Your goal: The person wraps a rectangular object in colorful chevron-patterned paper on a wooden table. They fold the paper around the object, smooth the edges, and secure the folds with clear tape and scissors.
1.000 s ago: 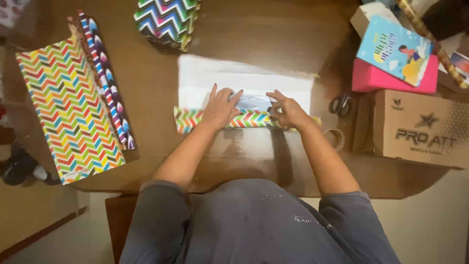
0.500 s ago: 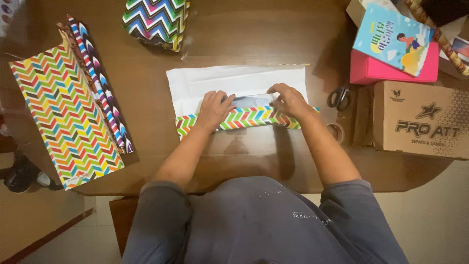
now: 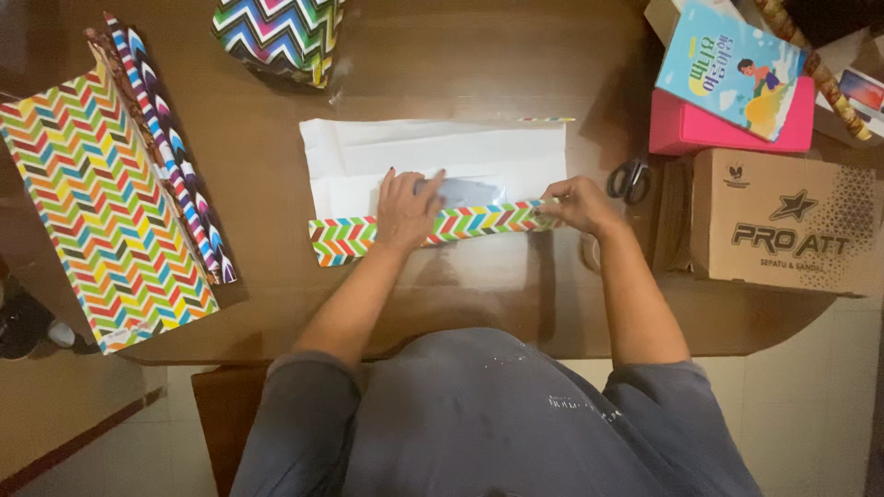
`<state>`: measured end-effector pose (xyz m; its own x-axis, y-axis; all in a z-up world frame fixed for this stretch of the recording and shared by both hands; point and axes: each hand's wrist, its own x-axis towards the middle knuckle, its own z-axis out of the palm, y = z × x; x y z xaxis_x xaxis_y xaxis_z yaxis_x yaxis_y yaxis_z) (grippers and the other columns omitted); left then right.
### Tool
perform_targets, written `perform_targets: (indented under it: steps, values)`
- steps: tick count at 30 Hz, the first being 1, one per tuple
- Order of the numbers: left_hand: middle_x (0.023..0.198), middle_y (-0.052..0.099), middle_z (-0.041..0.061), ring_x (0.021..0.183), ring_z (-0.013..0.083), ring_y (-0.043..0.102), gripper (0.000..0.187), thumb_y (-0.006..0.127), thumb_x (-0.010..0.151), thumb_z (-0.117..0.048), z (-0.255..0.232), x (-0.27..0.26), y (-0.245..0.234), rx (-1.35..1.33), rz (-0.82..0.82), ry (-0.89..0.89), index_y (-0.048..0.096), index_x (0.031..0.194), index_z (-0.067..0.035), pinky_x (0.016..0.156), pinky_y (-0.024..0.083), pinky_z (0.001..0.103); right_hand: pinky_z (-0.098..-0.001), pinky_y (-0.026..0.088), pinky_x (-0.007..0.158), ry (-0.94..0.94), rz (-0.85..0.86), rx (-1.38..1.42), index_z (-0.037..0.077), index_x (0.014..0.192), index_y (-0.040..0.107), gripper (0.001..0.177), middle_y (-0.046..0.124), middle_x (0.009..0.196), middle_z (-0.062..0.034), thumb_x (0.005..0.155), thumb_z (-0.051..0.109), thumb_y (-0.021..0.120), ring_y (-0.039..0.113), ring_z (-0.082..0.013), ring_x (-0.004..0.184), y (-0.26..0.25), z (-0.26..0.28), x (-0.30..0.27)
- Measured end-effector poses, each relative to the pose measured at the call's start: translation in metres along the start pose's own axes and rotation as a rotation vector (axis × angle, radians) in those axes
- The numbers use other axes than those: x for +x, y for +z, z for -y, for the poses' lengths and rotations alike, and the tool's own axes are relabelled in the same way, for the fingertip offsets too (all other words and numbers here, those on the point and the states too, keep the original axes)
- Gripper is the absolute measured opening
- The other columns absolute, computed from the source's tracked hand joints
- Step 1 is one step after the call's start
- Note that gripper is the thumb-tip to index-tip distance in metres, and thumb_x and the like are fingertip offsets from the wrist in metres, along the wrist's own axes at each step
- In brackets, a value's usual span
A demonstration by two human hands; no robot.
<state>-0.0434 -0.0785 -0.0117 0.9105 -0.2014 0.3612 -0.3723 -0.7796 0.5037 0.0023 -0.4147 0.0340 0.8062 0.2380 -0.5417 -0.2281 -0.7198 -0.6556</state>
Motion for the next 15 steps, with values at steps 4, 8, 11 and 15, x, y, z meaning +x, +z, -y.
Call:
perform_targets:
  steps: [4,8,11,15]
  values:
    - [0.103,0.059,0.020,0.107,0.0391,0.057,0.067,0.087,0.066,-0.043,-0.004,0.009,-0.007,0.039,0.065,0.039,0.068,0.120,-0.008,0.107,0.032,0.064,-0.0311,0.052,0.054,0.143,-0.001,0.076,0.006,0.094,0.080,0.018,0.077,0.077,-0.0068,0.086,0.022,0.079,0.067,-0.0147,0.061,0.002,0.001,0.010]
    - [0.108,0.059,0.010,0.103,0.0309,0.057,0.059,0.088,0.076,-0.040,0.000,0.006,0.002,0.010,0.005,0.061,0.066,0.121,-0.009,0.104,0.040,0.051,-0.0333,0.054,0.057,0.184,-0.002,0.056,0.005,0.094,0.077,0.018,0.076,0.081,-0.0108,0.088,0.021,0.078,0.069,-0.0186,0.065,-0.002,0.019,0.004]
    - [0.104,0.058,0.010,0.098,0.0318,0.055,0.053,0.088,0.076,-0.041,0.004,0.006,0.009,0.032,0.005,0.069,0.066,0.113,-0.010,0.092,0.044,0.044,-0.0440,0.054,0.079,0.098,-0.137,-0.197,0.007,0.103,0.077,0.027,0.076,0.100,-0.0155,0.081,0.021,0.082,0.068,-0.0283,0.090,-0.003,0.035,-0.002]
    - [0.100,0.056,0.010,0.093,0.0299,0.055,0.051,0.086,0.075,-0.041,0.005,0.006,0.011,0.036,-0.005,0.089,0.064,0.108,-0.009,0.088,0.044,0.043,-0.0501,0.038,0.110,-0.455,-0.483,-0.675,0.009,0.124,0.071,0.056,0.063,0.132,-0.0160,0.071,0.022,0.087,0.054,-0.0343,0.126,0.027,0.054,-0.008]
